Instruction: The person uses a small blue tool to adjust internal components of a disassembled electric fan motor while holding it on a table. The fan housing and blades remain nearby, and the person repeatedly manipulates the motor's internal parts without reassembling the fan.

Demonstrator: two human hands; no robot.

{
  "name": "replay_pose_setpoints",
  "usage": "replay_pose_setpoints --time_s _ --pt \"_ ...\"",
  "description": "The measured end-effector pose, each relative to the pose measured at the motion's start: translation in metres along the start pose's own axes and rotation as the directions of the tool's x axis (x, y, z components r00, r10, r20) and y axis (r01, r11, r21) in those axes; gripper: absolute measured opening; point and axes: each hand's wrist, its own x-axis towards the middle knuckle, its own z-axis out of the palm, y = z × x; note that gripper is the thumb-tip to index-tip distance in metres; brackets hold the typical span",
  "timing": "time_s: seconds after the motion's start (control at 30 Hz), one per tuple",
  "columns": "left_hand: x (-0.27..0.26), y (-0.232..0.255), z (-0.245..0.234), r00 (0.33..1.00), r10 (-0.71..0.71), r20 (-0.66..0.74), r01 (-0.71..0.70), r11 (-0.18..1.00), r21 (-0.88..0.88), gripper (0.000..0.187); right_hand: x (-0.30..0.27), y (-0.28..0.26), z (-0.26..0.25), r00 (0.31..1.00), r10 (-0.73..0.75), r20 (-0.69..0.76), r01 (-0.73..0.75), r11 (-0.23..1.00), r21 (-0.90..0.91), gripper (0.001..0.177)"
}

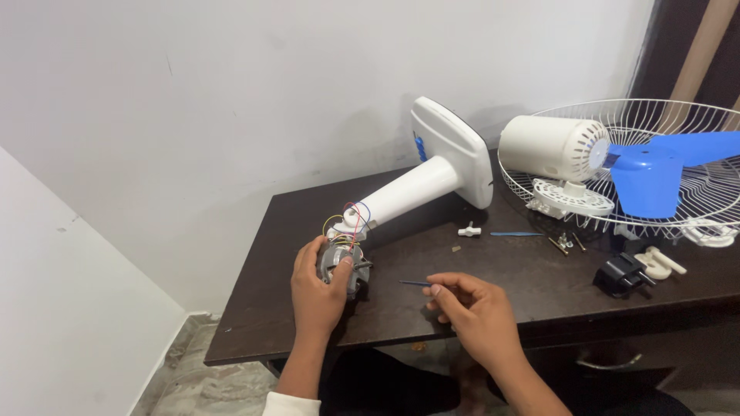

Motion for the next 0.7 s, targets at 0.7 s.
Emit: replay_pose_setpoints --time_s 0.7 --pt "0.015 -0.018 -0.040 0.845 -0.314 0.433 0.484 0.794 -0.368 0.057 -0.003 -0.001 0.006 0.997 -0.003 0.073 0.012 0.992 -0.125 0.035"
